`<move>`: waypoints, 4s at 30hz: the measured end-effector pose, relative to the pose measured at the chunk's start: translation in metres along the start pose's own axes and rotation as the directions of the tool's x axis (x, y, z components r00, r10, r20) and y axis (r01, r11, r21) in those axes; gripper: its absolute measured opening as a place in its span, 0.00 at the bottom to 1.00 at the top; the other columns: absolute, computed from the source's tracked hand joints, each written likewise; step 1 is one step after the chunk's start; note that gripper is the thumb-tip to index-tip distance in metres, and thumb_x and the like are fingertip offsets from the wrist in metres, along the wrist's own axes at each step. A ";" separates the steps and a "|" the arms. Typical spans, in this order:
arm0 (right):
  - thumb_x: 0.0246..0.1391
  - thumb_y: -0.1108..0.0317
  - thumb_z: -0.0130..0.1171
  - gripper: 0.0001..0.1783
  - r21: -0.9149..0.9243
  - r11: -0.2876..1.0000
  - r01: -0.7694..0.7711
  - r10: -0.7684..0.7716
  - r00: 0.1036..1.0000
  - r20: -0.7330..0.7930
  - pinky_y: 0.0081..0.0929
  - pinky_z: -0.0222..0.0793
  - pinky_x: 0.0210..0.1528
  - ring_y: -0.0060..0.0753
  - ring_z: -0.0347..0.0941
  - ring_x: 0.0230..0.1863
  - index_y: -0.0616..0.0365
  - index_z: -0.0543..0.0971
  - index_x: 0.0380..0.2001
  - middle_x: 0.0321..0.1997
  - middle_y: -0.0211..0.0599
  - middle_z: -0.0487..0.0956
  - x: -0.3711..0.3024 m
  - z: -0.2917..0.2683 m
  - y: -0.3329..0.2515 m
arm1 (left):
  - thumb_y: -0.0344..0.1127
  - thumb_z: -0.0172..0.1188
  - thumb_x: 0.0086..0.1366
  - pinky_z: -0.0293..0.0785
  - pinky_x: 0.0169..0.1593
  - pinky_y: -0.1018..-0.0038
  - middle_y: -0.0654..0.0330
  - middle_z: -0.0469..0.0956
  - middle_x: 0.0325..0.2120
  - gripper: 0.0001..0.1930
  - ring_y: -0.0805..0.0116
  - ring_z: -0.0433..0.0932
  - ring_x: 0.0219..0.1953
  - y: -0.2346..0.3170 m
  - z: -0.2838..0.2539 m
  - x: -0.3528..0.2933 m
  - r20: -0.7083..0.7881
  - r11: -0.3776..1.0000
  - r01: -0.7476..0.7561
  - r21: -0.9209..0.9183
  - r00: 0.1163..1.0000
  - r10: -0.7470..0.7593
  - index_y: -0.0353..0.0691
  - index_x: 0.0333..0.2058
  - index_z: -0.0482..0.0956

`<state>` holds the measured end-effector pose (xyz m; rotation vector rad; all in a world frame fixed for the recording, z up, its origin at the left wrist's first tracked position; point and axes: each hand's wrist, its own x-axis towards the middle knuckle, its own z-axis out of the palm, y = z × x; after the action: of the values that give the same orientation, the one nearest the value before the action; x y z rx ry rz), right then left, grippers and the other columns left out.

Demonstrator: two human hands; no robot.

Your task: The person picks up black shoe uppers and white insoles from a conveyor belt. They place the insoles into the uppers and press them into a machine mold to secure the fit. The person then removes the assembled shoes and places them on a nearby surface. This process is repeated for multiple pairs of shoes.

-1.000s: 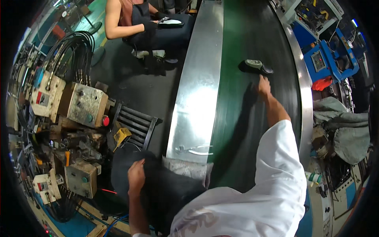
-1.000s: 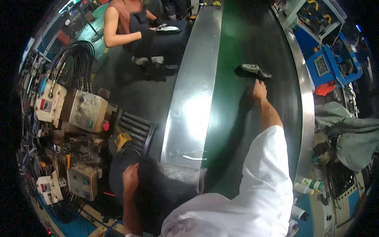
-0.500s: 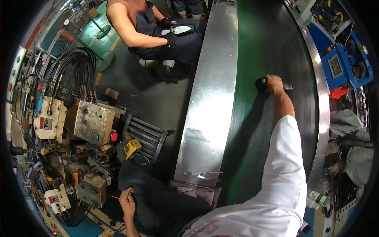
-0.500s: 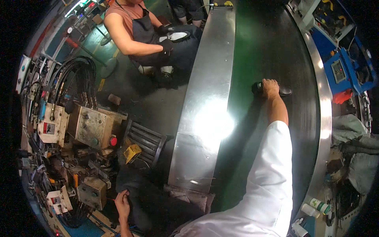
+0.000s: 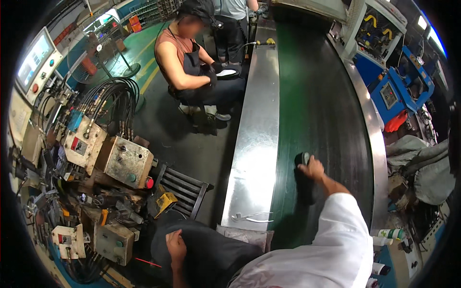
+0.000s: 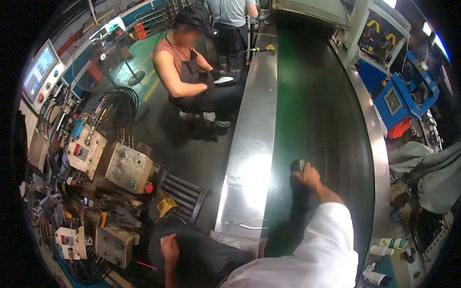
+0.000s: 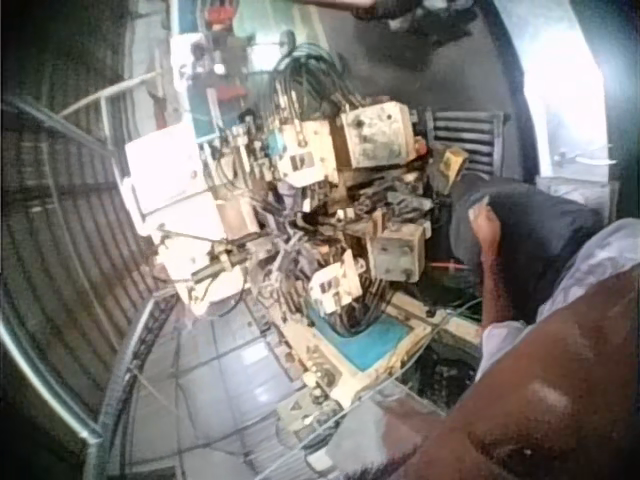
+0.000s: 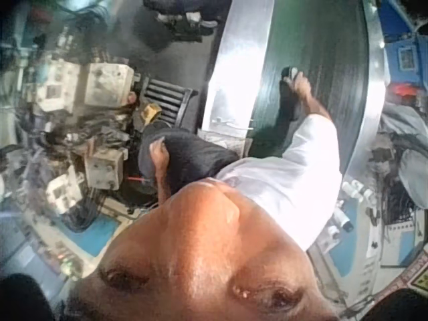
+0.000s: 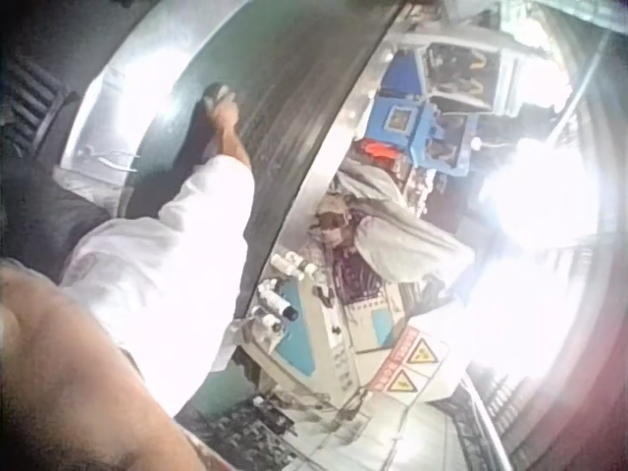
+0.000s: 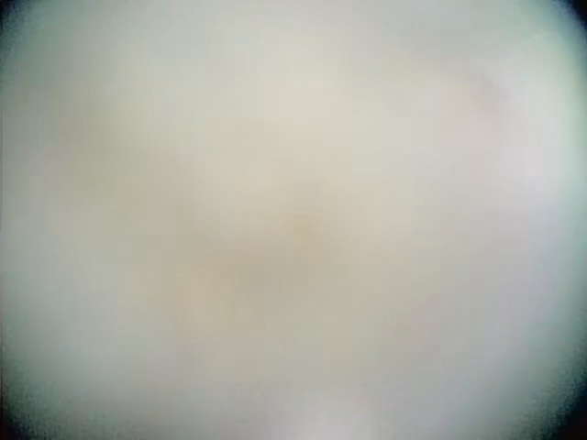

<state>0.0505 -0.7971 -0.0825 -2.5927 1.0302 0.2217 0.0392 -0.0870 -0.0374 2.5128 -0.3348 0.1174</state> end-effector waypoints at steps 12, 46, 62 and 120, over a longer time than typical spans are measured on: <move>0.49 0.50 0.77 0.41 0.444 0.895 -0.048 0.232 0.899 -0.370 0.45 0.77 0.51 0.53 0.82 0.46 0.73 0.75 0.56 0.47 0.56 0.83 -0.204 0.120 0.002 | 0.24 0.55 0.74 0.76 0.54 0.54 0.45 0.84 0.43 0.11 0.41 0.81 0.49 0.030 -0.006 -0.009 -0.063 0.957 -0.001 -0.290 0.998 -0.018 0.30 0.48 0.84; 0.50 0.47 0.80 0.65 0.609 0.477 0.634 -0.830 0.096 0.550 0.44 0.67 0.74 0.61 0.72 0.72 0.62 0.54 0.80 0.74 0.65 0.71 -0.416 0.075 -0.361 | 0.28 0.71 0.65 0.70 0.67 0.71 0.55 0.79 0.60 0.20 0.68 0.76 0.62 0.026 -0.132 -0.093 -0.310 0.560 0.046 -0.827 0.794 -0.523 0.36 0.55 0.81; 0.38 0.67 0.85 0.70 0.515 -0.019 0.857 -0.984 -0.107 0.141 0.50 0.75 0.58 0.63 0.76 0.56 0.58 0.52 0.81 0.57 0.55 0.76 -0.410 0.133 -0.357 | 0.23 0.68 0.55 0.68 0.71 0.66 0.53 0.82 0.59 0.34 0.63 0.78 0.62 0.070 -0.144 -0.146 -0.218 0.553 0.240 -0.798 0.740 -0.636 0.37 0.63 0.75; 0.65 0.63 0.54 0.30 -0.313 -0.346 0.884 -0.790 -0.455 -0.412 0.52 0.57 0.79 0.61 0.65 0.75 0.61 0.74 0.68 0.71 0.61 0.72 -0.433 0.130 -0.854 | 0.28 0.66 0.60 0.70 0.58 0.54 0.57 0.79 0.48 0.13 0.51 0.76 0.55 -0.118 -0.035 -0.068 -0.545 0.800 0.600 -0.003 0.669 -0.504 0.39 0.45 0.85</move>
<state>0.3223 0.1057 0.1299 -2.2116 -1.4605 -1.0447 0.0043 0.0405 -0.0847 2.5043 0.7048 0.5945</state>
